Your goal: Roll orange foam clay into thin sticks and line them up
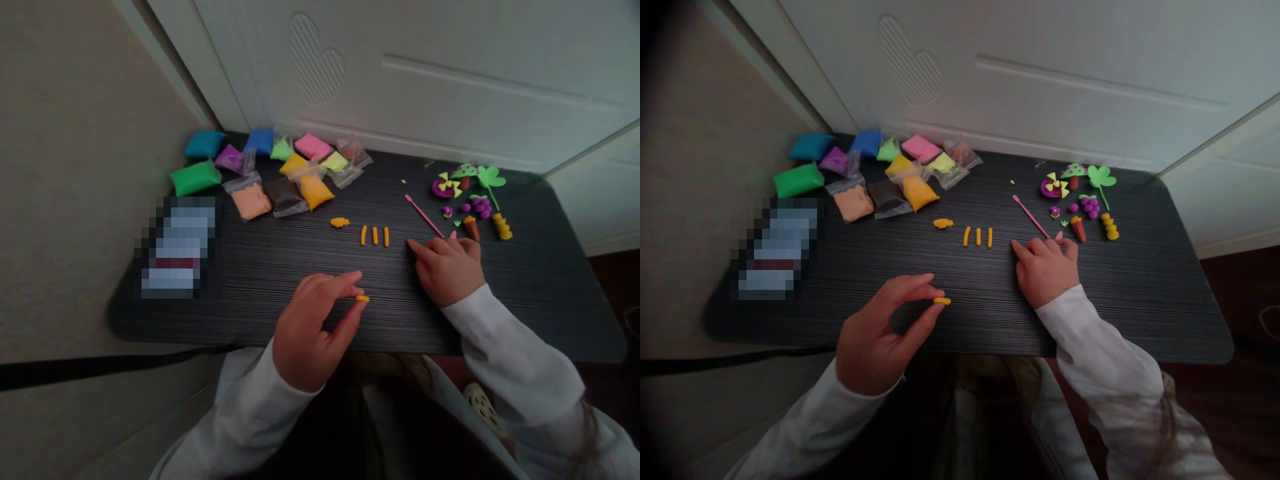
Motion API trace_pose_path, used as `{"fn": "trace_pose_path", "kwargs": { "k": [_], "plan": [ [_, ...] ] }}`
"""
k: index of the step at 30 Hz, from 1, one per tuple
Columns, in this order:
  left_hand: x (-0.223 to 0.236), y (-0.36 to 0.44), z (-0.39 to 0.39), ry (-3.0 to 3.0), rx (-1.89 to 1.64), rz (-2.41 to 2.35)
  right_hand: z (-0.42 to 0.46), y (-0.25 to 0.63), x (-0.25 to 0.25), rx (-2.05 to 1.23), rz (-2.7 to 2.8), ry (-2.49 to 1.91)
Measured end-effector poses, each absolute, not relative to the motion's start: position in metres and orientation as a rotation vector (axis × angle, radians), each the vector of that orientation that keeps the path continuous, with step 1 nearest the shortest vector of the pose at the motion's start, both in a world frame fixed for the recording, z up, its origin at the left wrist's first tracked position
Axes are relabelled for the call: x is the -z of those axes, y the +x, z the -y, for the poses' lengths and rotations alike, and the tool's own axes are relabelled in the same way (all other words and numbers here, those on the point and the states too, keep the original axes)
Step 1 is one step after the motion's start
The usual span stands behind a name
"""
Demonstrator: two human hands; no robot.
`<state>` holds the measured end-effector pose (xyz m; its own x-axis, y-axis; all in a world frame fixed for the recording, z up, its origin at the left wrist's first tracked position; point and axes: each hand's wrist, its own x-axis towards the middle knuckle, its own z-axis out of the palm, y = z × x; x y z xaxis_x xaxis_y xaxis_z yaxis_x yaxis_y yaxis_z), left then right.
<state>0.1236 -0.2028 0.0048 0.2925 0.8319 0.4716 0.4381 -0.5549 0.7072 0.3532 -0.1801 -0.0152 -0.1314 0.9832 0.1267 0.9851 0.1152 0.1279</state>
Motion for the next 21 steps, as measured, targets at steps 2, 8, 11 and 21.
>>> {"fn": "trace_pose_path", "kwargs": {
  "k": [2,8,11,21],
  "plan": [
    [-0.003,0.125,0.202,2.120,-1.178,-1.120,0.184,0.354,0.014,0.307,2.291,-2.104],
    [-0.003,0.126,0.201,2.139,-1.165,-1.106,0.192,0.344,0.011,0.274,2.349,-2.072],
    [-0.002,0.125,0.201,2.127,-1.163,-1.122,0.189,0.344,0.015,0.291,2.387,-2.080],
    [0.011,0.127,0.202,1.677,-1.003,-1.116,0.192,0.365,0.016,0.411,2.090,-1.976]
  ]
}}
